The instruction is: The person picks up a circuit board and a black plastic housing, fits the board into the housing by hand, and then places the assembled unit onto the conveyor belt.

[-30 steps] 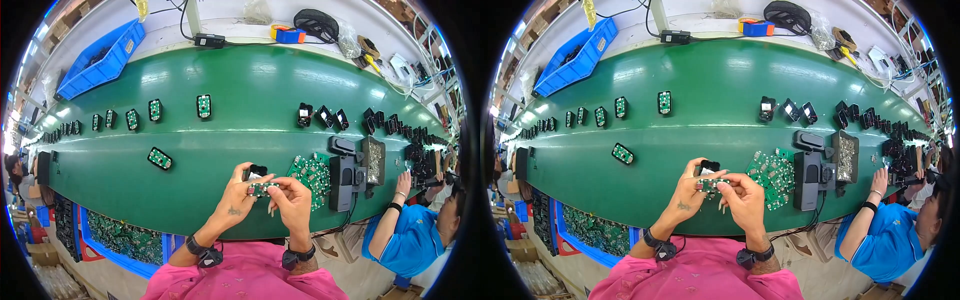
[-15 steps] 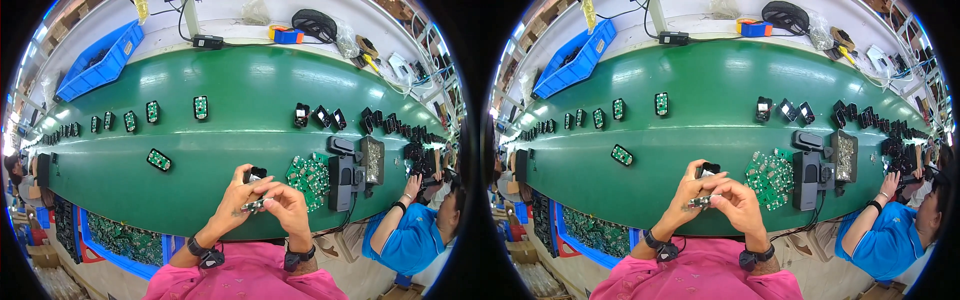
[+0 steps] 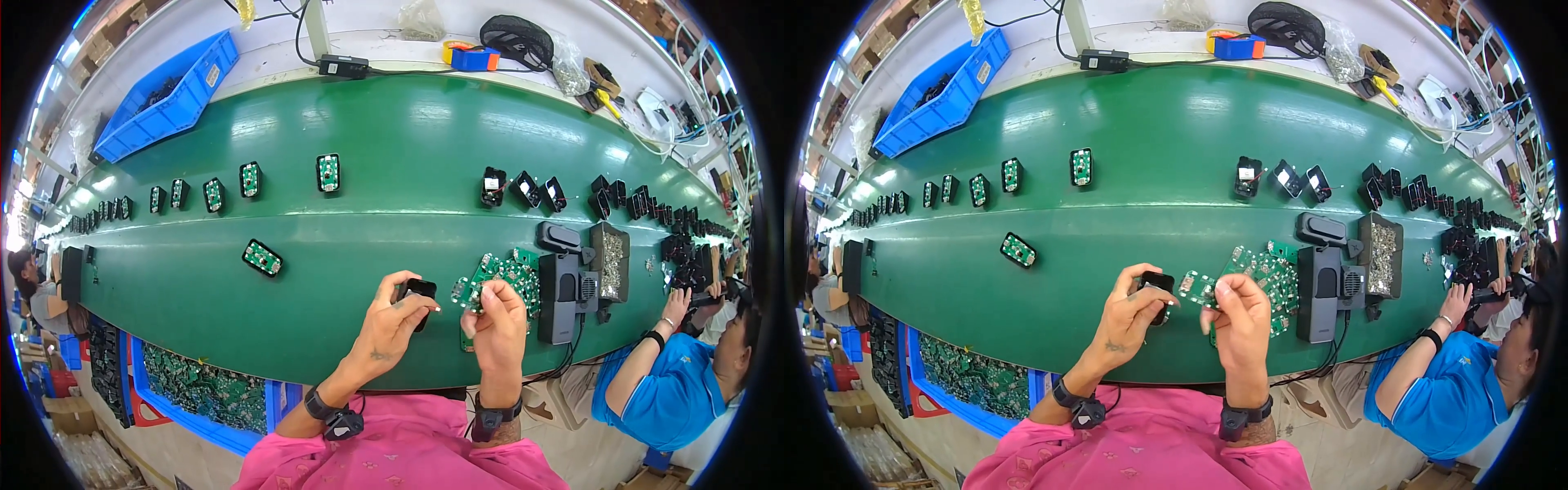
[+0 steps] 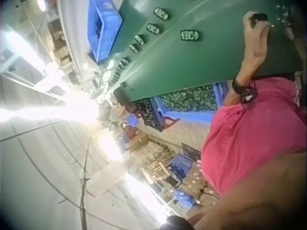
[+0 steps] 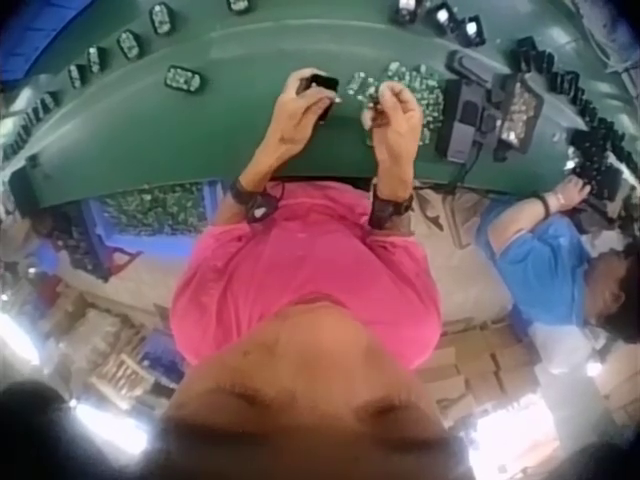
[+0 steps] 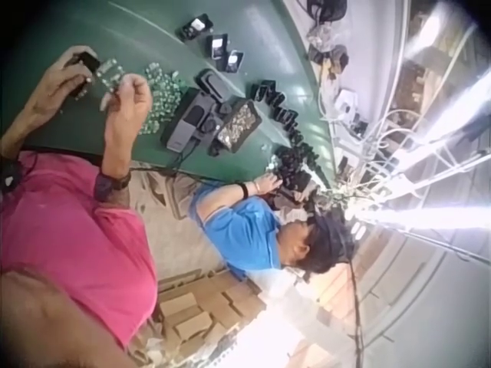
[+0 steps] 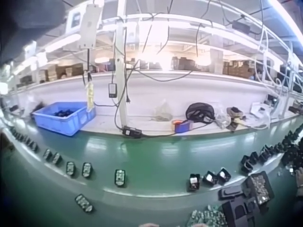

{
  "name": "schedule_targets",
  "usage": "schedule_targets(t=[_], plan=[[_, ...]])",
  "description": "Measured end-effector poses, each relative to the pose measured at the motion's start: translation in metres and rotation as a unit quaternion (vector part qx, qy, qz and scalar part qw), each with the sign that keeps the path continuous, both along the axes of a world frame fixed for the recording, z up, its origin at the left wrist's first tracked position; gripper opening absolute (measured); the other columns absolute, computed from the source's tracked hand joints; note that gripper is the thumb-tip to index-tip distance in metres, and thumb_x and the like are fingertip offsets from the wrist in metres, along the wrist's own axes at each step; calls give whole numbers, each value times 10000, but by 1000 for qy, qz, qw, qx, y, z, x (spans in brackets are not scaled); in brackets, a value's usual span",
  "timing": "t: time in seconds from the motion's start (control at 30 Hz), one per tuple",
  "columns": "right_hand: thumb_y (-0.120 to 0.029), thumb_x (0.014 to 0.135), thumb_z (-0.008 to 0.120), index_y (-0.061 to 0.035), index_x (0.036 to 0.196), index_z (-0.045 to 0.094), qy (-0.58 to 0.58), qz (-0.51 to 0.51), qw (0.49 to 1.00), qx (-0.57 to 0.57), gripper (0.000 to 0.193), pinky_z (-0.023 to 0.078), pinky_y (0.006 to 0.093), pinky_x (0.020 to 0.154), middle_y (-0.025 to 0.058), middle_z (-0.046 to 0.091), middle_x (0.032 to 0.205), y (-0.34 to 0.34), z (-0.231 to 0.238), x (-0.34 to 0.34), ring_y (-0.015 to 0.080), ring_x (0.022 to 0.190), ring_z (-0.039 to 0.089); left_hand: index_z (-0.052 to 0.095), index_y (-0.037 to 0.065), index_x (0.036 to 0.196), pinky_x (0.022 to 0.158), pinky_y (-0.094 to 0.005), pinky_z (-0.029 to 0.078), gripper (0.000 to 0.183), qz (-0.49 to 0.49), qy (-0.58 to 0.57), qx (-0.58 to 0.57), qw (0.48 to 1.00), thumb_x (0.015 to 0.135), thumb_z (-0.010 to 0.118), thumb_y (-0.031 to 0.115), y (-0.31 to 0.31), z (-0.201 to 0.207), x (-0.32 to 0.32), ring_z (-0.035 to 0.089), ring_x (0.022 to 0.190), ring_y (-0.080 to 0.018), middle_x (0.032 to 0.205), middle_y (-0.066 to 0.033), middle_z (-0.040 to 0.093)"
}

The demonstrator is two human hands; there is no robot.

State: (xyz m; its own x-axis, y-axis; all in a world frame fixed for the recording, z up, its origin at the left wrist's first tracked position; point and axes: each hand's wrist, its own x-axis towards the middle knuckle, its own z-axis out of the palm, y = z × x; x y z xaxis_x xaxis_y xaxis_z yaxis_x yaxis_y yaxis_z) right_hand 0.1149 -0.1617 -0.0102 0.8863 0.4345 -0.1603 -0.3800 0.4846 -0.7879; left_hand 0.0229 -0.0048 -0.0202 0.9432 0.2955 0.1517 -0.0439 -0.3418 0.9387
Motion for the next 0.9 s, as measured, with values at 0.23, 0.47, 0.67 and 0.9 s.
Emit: schedule_targets(t=[0.23, 0.47, 0.67, 0.9], plan=[[-90, 958, 627, 2, 964, 599, -24, 86, 992, -89, 97, 431, 223, 439, 49, 633, 775, 8, -14, -11, 92, 565, 569, 668, 9, 1008, 760, -314, 514, 157, 21, -26, -18, 999, 930, 533, -3, -3, -8, -1, 603, 890, -207, 1257, -132, 495], [-84, 953, 649, 17, 986, 627, -70, 92, 986, -124, 108, 479, 201, 524, 36, 664, 817, 9, -16, -16, 58, 649, 598, 653, -10, 1037, 792, -296, 506, 183, 12, -19, -77, 997, 913, 520, -30, -1, -9, -3, 609, 958, -207, 1266, -126, 498], [-78, 950, 655, 9, 1037, 619, -99, 82, 978, -166, 129, 429, 186, 513, 7, 637, 778, 11, -13, -19, 34, 637, 558, 634, 12, 1109, 847, -310, 509, 236, -8, -6, -33, 999, 879, 595, -25, -1, -6, -4, 604, 1025, -208, 1262, -122, 505], [-82, 921, 699, 12, 1101, 593, -177, 34, 954, -240, 229, 378, 189, 527, -28, 592, 716, 16, -23, -24, 17, 619, 504, 404, 10, 1463, 1005, -351, 466, 667, -14, 12, -193, 981, 858, 682, 47, -6, -1, -7, 560, 1203, -260, 1416, -177, 463]])
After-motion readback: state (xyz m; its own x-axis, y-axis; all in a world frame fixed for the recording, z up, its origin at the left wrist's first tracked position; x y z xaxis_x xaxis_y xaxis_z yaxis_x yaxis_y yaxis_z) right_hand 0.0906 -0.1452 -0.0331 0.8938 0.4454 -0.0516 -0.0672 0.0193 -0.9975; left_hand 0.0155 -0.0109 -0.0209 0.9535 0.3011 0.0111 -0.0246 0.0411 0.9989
